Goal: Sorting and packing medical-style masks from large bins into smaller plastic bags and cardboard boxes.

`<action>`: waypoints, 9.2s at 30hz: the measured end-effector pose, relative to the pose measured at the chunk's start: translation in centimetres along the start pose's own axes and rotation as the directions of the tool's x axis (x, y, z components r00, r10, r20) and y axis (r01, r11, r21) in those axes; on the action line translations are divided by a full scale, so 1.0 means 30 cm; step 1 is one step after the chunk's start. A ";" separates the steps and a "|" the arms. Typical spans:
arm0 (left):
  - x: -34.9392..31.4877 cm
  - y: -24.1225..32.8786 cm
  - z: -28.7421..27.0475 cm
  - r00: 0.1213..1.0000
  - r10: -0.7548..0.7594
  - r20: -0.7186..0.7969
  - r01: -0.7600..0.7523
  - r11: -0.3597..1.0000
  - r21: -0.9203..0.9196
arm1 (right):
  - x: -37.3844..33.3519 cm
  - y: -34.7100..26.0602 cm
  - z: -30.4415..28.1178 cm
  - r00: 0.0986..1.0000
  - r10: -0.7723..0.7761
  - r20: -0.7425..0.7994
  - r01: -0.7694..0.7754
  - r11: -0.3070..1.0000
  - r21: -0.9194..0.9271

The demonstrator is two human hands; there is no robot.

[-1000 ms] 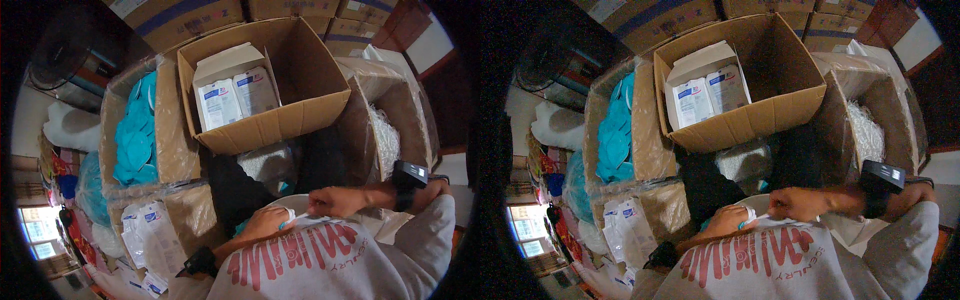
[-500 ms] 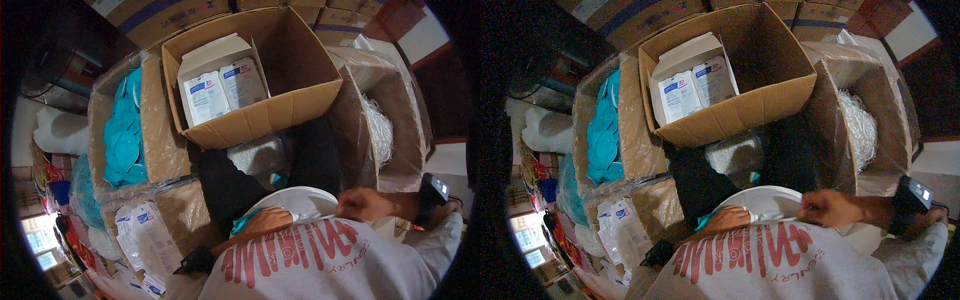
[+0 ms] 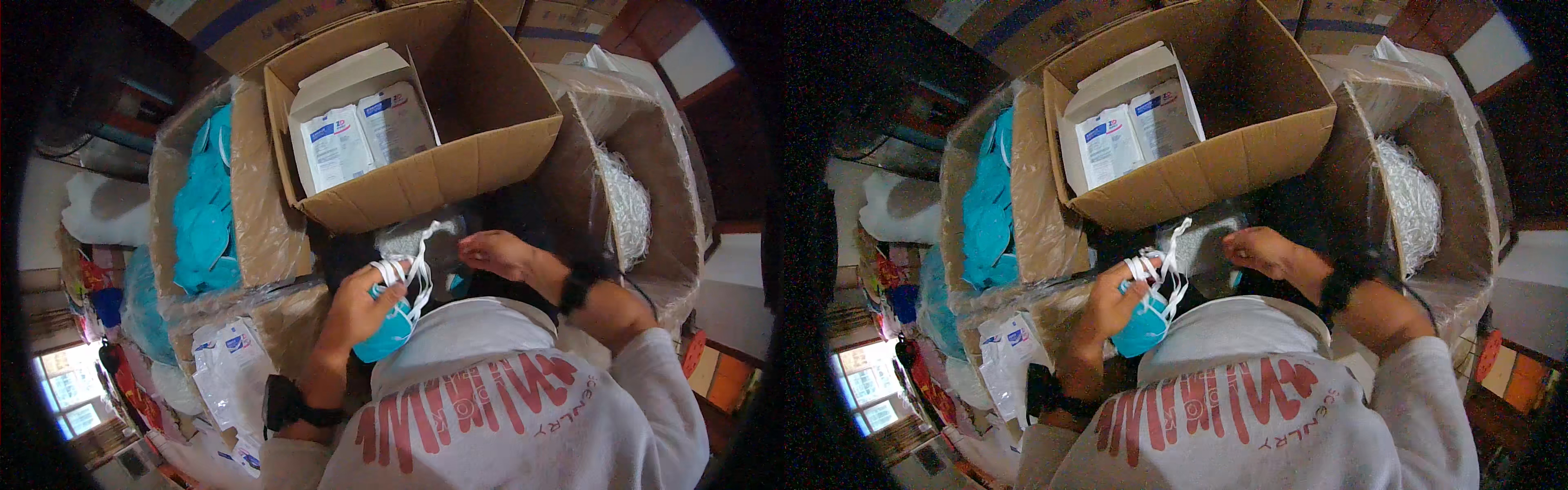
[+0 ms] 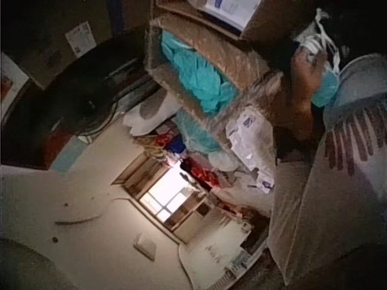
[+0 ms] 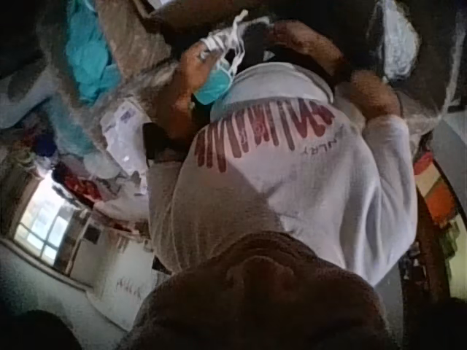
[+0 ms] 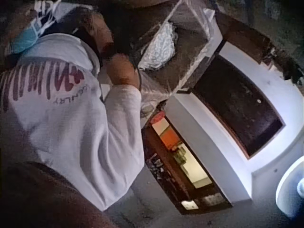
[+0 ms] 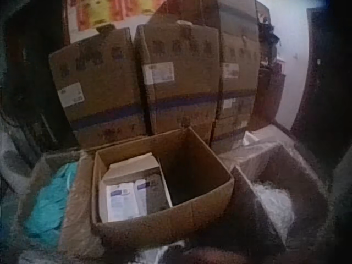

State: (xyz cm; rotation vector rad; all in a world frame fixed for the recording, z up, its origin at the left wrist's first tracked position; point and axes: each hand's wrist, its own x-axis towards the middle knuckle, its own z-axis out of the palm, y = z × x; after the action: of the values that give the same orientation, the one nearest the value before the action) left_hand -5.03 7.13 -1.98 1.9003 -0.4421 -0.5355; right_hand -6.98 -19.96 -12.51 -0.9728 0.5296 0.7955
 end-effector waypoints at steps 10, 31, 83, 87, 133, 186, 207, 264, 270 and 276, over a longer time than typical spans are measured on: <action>0.053 -0.027 -0.043 0.995 -0.102 -0.019 0.101 0.993 -0.059 | 0.066 -0.081 0.211 0.957 -0.135 0.257 0.185 0.966 -0.179; 0.088 0.131 -0.167 0.927 0.189 -0.324 -0.133 0.973 0.187 | -0.165 -0.188 0.240 0.651 -0.695 0.304 0.664 0.328 -0.672; 0.324 -0.041 -0.092 0.514 -0.617 -0.596 -0.078 0.658 -0.749 | -0.017 -0.292 0.469 0.557 -0.810 0.180 0.740 0.386 -0.551; 0.398 -0.070 0.026 0.446 -0.665 -0.600 -0.059 0.646 -0.761 | -0.019 -0.393 0.664 0.490 -0.817 0.304 0.871 0.450 -0.195; 0.978 -0.561 -0.072 0.744 -0.479 -0.466 0.523 0.851 -0.039 | -0.070 -0.416 0.035 0.744 -0.663 0.082 0.351 0.284 -0.892; 0.100 -0.322 -0.052 0.936 -0.103 -0.338 0.082 0.994 -0.076 | -0.202 -0.217 0.500 0.511 -0.151 0.846 0.612 -0.627 -0.481; 0.056 -0.064 -0.136 0.619 0.315 -0.720 -0.096 0.940 0.329 | -0.164 -0.218 0.477 0.532 -0.683 0.500 0.654 -0.044 -0.755; -0.379 0.062 -0.308 0.765 -0.003 -0.644 0.069 0.995 0.077 | -0.133 -0.211 0.761 0.958 -0.130 0.256 0.109 0.990 0.095; -0.391 0.045 -0.284 0.822 0.056 -0.567 0.054 0.983 0.176 | -0.182 -0.231 0.775 0.951 -0.032 0.309 -0.001 0.994 0.107; -0.382 -0.013 -0.329 0.838 0.043 -0.544 0.107 0.964 0.241 | -0.145 -0.211 0.733 0.970 0.050 0.240 -0.048 0.999 -0.013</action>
State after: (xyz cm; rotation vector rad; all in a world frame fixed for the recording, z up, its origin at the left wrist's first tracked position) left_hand -9.05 20.90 2.81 2.2107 -0.1023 0.0704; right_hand -3.54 -4.25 4.34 -0.8578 0.3423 0.9458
